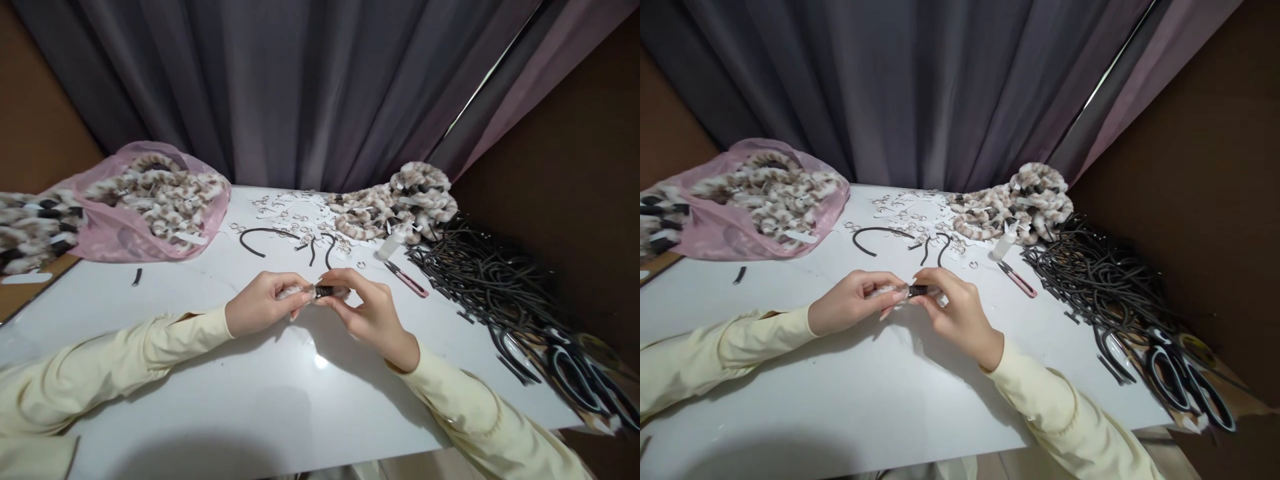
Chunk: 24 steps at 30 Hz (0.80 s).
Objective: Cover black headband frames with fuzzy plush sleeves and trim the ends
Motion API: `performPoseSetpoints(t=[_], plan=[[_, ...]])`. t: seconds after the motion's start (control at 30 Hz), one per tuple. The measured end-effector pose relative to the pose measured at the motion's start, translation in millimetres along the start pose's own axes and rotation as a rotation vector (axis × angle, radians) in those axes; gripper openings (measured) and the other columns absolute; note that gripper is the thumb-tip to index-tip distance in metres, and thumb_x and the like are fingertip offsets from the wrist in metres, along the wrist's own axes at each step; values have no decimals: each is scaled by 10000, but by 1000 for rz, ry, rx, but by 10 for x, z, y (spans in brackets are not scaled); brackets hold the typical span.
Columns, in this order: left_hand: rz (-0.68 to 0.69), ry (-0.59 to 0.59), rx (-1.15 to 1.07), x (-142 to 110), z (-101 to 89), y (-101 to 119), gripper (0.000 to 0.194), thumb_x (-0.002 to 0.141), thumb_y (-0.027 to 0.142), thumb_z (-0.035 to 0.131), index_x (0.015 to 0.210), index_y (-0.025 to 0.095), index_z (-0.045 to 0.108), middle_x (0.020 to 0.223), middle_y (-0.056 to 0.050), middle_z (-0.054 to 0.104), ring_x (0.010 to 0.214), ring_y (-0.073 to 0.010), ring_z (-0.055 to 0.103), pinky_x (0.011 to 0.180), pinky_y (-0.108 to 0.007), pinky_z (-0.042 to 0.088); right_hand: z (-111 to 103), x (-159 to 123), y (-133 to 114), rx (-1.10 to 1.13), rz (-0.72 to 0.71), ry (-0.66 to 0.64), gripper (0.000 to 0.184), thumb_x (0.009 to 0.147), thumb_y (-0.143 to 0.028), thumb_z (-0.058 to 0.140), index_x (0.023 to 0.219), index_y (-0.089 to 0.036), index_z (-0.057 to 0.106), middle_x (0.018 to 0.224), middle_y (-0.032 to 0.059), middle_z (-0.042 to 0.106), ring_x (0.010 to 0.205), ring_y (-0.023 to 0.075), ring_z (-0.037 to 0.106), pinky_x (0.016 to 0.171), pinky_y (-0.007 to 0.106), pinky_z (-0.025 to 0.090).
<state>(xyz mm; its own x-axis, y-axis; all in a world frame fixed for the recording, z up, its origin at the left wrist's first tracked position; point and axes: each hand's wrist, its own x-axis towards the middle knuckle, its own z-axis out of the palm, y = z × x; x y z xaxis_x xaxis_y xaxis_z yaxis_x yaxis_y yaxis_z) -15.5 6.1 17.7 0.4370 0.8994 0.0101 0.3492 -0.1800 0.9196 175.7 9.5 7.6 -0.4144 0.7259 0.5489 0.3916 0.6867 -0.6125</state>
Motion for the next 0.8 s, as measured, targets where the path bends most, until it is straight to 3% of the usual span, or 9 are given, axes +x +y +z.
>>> performPoseSetpoints(t=[0.23, 0.4, 0.57, 0.8], plan=[[9, 31, -29, -29, 38, -22, 217, 804, 310, 498, 784, 134, 623, 503, 47, 475, 503, -88, 431, 506, -189, 331, 27, 12, -26, 61, 29, -19, 112, 837, -223, 553, 902, -188, 638, 810, 52, 647, 760, 150, 596, 633, 247, 484], [61, 141, 163, -48, 81, -42, 201, 791, 283, 498, 790, 141, 639, 487, 46, 492, 434, -73, 371, 462, -188, 294, 40, 26, -32, 67, 146, -54, 131, 817, -257, 586, 900, -192, 663, 815, 53, 648, 745, 151, 585, 640, 259, 480], [188, 225, 332, -56, 117, -119, 186, 792, 263, 500, 839, 161, 648, 566, 22, 577, 401, -62, 343, 464, -192, 303, 15, 42, -50, -92, 55, -13, 118, 800, -249, 611, 888, -204, 675, 881, 70, 660, 854, 206, 546, 753, 356, 461], [320, 247, 385, -80, 151, -213, 210, 808, 245, 474, 874, 147, 647, 697, -43, 644, 456, -86, 431, 537, -218, 370, 24, 15, -38, -14, 54, -213, 216, 888, -197, 456, 1031, -175, 616, 980, 85, 643, 853, 170, 611, 724, 280, 491]])
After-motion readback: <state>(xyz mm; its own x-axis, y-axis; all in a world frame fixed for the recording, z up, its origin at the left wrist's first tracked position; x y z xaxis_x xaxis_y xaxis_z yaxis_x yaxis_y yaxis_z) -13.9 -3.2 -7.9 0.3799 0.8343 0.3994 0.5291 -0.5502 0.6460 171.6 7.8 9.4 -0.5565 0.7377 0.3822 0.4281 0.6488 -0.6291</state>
